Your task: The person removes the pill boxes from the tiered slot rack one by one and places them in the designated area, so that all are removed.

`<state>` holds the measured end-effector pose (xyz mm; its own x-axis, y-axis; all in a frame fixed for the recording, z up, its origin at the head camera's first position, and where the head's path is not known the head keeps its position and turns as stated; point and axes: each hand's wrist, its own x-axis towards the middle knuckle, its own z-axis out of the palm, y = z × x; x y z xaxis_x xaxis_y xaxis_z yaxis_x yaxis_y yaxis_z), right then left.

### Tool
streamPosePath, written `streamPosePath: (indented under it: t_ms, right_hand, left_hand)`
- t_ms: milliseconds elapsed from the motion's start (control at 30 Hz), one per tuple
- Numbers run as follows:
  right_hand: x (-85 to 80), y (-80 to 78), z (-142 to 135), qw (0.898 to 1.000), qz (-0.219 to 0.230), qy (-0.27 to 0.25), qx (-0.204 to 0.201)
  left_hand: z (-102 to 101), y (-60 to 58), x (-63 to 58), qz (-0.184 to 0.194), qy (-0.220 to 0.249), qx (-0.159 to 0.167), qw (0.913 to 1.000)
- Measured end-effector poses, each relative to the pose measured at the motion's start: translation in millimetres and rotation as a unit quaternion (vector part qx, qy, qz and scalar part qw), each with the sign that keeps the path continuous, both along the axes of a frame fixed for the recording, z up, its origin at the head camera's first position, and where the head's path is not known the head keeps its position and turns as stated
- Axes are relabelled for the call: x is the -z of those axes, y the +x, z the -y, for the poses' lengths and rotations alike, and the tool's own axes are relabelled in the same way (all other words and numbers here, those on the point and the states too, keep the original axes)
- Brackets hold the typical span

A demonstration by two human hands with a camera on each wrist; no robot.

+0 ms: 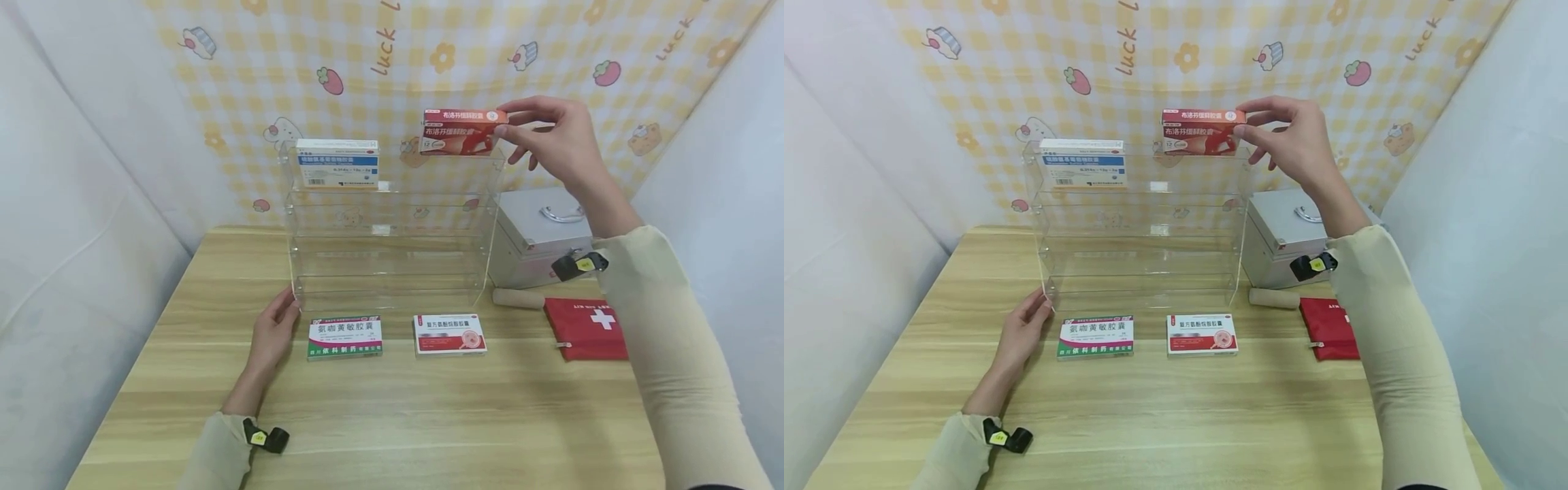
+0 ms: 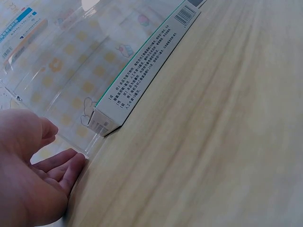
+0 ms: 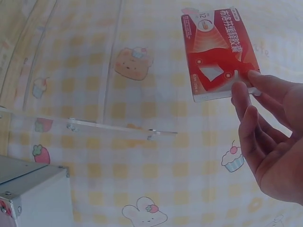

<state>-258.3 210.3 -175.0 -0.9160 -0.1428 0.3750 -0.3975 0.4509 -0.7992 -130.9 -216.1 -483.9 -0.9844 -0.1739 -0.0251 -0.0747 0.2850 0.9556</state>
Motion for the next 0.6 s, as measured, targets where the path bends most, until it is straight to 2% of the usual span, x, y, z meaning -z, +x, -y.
streamPosePath:
  t_ms: [333, 600]
  right_hand:
    - [4.4, 22.3, -3, 1.0, 0.004, 0.008, -0.013]
    - [23.9, 40.1, -8, 0.999, 0.006, 0.039, -0.03]
  left_hand:
    - [1, -0.2, 0.1, 0.01, -0.004, -0.006, 0.9999]
    - [0, -2.0, 2.0, 0.01, -0.002, -0.005, 0.9999]
